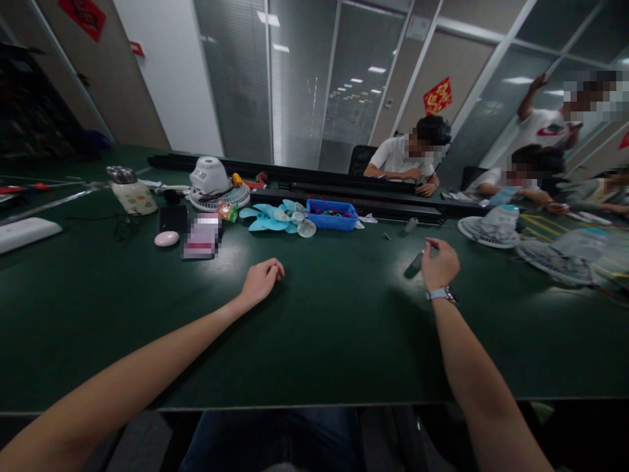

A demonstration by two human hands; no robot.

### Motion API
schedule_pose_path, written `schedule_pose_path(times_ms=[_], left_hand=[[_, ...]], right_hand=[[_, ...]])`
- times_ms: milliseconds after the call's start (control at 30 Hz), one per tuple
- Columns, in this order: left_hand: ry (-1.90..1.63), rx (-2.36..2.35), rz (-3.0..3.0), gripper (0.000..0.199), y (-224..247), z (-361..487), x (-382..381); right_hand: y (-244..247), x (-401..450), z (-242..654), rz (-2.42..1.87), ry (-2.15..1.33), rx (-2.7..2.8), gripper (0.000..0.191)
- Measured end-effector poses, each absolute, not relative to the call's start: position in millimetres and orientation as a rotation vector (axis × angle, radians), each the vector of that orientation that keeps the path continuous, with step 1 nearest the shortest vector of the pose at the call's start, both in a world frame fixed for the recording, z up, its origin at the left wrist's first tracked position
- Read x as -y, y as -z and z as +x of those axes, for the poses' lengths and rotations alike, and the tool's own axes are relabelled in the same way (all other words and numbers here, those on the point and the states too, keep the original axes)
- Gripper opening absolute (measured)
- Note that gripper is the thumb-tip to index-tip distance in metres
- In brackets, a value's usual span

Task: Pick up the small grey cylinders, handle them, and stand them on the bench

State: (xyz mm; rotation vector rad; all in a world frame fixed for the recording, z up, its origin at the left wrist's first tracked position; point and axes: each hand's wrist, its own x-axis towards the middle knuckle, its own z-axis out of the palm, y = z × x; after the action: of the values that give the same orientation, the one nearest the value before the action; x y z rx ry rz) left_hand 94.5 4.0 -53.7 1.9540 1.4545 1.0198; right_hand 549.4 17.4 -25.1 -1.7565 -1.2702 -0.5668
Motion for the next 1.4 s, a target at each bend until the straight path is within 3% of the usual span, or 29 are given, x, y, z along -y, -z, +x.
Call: schedule_pose_path(times_ms=[1067,1233,1400], left_hand=[[-0.947,-1.461,1.984,0.030,53,95,-4],[-0.955,-1.445,1.995,0.029,54,95,-4],[-0.947,-1.427,2.011,0.029,55,95,-5]], right_hand=[[49,-25,584,-1.719,0.355,1.025,0.016],[58,-31,586,-1.715,0.333,1.041,0.025],[70,-34,586,-1.745,0.181,0.964,0.058]])
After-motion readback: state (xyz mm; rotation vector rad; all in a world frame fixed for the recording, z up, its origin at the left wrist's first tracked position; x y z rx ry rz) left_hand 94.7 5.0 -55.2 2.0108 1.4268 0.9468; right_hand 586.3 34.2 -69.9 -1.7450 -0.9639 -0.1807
